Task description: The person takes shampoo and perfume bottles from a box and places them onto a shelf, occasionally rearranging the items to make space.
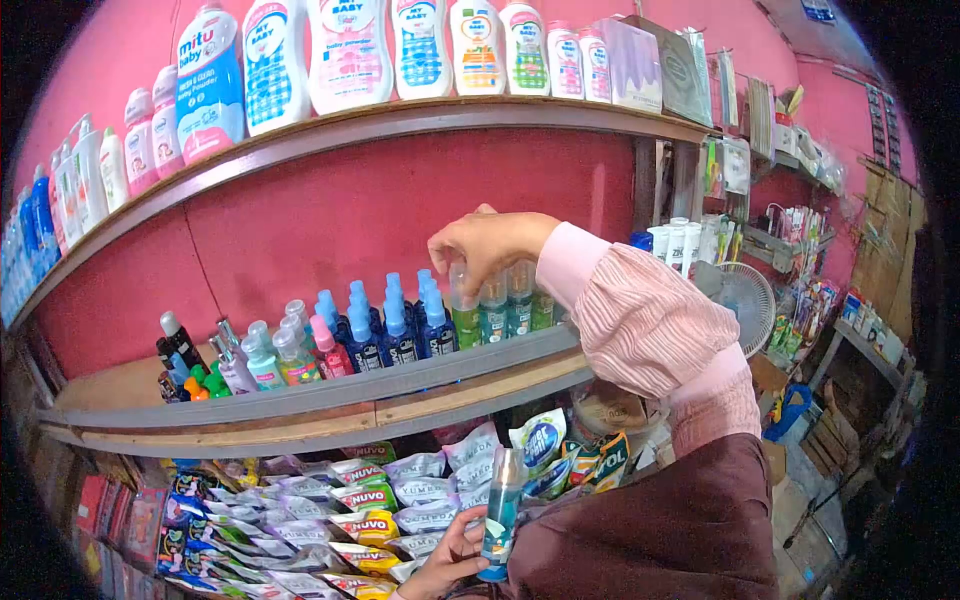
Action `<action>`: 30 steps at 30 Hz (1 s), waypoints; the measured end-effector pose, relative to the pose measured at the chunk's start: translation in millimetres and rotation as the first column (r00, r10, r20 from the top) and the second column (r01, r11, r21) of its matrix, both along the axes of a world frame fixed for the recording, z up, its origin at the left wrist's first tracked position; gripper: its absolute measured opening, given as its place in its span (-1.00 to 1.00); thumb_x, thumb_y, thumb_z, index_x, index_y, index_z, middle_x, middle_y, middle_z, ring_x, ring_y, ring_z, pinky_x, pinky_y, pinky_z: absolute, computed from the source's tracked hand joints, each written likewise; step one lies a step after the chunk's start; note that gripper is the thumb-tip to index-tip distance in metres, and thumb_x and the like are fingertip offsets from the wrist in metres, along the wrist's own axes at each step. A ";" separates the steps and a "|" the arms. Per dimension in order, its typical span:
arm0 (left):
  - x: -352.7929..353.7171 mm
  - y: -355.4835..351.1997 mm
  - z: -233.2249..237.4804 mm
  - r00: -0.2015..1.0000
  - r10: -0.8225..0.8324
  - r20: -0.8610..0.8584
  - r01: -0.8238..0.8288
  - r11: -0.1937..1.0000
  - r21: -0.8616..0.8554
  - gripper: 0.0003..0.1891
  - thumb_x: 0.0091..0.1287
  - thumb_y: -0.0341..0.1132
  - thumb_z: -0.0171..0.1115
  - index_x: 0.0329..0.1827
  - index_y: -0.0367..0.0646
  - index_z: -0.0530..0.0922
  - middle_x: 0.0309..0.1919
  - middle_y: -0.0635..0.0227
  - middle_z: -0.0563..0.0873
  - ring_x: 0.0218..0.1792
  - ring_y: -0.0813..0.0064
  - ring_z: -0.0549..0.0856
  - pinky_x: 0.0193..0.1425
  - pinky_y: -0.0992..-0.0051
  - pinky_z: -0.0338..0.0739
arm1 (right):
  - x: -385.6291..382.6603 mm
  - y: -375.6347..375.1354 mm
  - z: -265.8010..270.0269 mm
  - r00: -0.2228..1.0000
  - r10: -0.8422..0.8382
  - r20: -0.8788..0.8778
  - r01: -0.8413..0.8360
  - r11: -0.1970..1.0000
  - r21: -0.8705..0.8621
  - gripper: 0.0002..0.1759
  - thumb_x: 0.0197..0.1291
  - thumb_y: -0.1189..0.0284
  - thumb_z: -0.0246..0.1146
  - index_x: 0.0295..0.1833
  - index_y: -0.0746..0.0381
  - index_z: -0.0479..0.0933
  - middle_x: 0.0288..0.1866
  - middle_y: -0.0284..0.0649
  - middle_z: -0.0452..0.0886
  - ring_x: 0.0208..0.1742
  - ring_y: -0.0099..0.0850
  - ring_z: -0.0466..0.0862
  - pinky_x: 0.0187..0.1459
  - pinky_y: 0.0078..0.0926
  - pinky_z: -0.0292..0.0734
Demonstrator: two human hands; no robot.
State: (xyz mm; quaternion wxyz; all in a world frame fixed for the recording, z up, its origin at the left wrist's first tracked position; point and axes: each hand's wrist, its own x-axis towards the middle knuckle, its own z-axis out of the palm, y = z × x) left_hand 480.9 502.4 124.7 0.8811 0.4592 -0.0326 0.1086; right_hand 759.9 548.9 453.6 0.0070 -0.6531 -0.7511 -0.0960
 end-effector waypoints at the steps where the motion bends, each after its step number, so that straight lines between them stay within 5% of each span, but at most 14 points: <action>1: -0.2 -0.9 1.9 1.000 0.010 -0.011 -0.010 1.000 -0.003 -0.16 0.11 -0.54 0.29 0.43 -0.15 0.00 0.25 0.09 0.41 0.23 0.30 0.46 0.36 0.35 0.23 | 0.5 1.1 2.3 1.000 0.006 0.005 -0.006 1.000 0.006 -0.41 -0.43 0.17 0.55 -0.15 0.08 0.57 -0.28 -0.29 0.69 -0.13 -0.33 0.64 0.04 -0.26 0.14; 14: 0.3 -1.7 11.0 0.998 0.053 -0.046 -0.054 0.998 -0.015 -0.16 0.09 -0.55 0.29 0.43 -0.16 0.02 0.19 0.13 0.46 0.18 0.33 0.49 0.27 0.40 0.32 | -10.9 3.5 12.4 0.994 -0.085 0.065 0.087 0.996 -0.024 -0.66 -0.38 0.18 0.49 -0.40 0.09 0.70 -0.42 -0.32 0.71 -0.26 -0.41 0.66 0.10 -0.20 0.11; 20: 1.8 2.1 9.6 0.999 0.032 -0.007 -0.032 0.999 -0.001 -0.20 0.13 -0.61 0.22 0.43 -0.12 0.01 0.25 0.09 0.42 0.22 0.31 0.48 0.30 0.37 0.32 | -5.3 11.7 13.3 0.999 -0.053 -0.010 0.052 0.995 -0.087 -0.62 -0.35 0.14 0.49 -0.36 0.12 0.70 -0.40 -0.33 0.72 -0.27 -0.40 0.67 0.13 -0.14 0.14; 30: 4.9 4.3 5.7 0.997 0.059 -0.054 -0.059 0.998 0.003 -0.19 0.10 -0.57 0.23 0.42 -0.08 0.04 0.18 0.15 0.47 0.16 0.34 0.51 0.27 0.37 0.35 | -6.5 -0.8 22.5 0.995 -0.092 0.029 0.095 0.990 -0.107 -0.26 -0.40 0.03 0.54 0.02 0.09 0.62 -0.03 -0.18 0.67 0.09 -0.32 0.59 0.14 -0.29 0.18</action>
